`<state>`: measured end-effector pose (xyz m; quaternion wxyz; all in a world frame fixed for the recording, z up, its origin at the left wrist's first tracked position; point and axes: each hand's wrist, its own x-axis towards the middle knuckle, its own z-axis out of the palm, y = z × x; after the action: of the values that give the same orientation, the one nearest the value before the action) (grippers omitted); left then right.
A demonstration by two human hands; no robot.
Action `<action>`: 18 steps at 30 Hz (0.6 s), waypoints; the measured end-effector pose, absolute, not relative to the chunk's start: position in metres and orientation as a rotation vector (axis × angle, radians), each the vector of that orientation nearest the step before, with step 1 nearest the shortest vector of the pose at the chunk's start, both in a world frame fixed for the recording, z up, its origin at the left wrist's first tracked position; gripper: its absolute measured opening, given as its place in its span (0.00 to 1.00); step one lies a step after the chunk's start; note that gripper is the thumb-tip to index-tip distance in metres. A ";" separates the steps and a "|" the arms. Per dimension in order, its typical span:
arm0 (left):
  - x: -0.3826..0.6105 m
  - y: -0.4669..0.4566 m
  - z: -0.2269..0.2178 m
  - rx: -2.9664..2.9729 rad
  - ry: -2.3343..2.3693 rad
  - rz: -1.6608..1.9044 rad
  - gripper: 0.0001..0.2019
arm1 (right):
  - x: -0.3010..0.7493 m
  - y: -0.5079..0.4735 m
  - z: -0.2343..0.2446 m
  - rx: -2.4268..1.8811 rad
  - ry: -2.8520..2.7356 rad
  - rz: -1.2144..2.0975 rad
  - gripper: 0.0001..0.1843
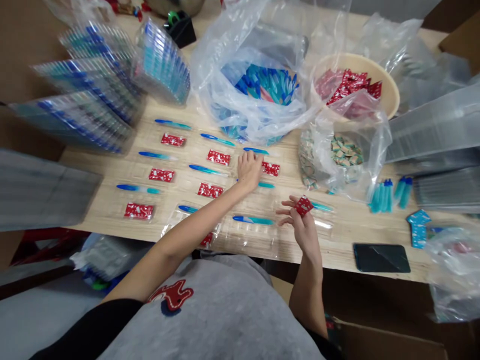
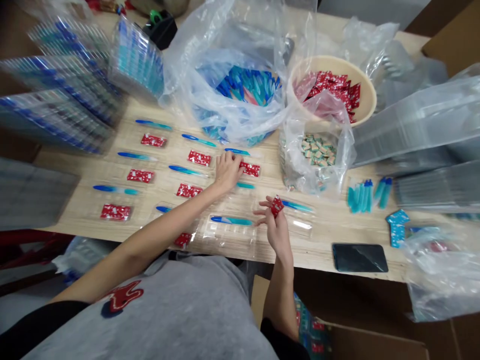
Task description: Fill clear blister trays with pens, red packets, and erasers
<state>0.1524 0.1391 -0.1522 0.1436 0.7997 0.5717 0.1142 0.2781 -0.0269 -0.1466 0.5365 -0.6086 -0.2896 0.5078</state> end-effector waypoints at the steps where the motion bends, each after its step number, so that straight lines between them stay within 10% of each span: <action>1: 0.152 0.140 -0.150 2.295 1.648 0.319 0.10 | 0.276 -0.026 -0.147 -1.452 -0.710 1.205 0.23; 10: 0.115 0.100 -0.125 1.790 0.887 0.436 0.09 | 0.276 -0.008 -0.143 -1.575 -1.113 1.261 0.16; 18: 0.087 0.065 -0.138 1.923 1.196 0.566 0.10 | 0.276 -0.002 -0.153 -1.669 -1.257 1.071 0.15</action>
<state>0.0872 0.0653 -0.1377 0.3930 0.7575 0.4712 0.2229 0.2761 -0.0021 -0.1529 0.3866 -0.6555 -0.4938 0.4208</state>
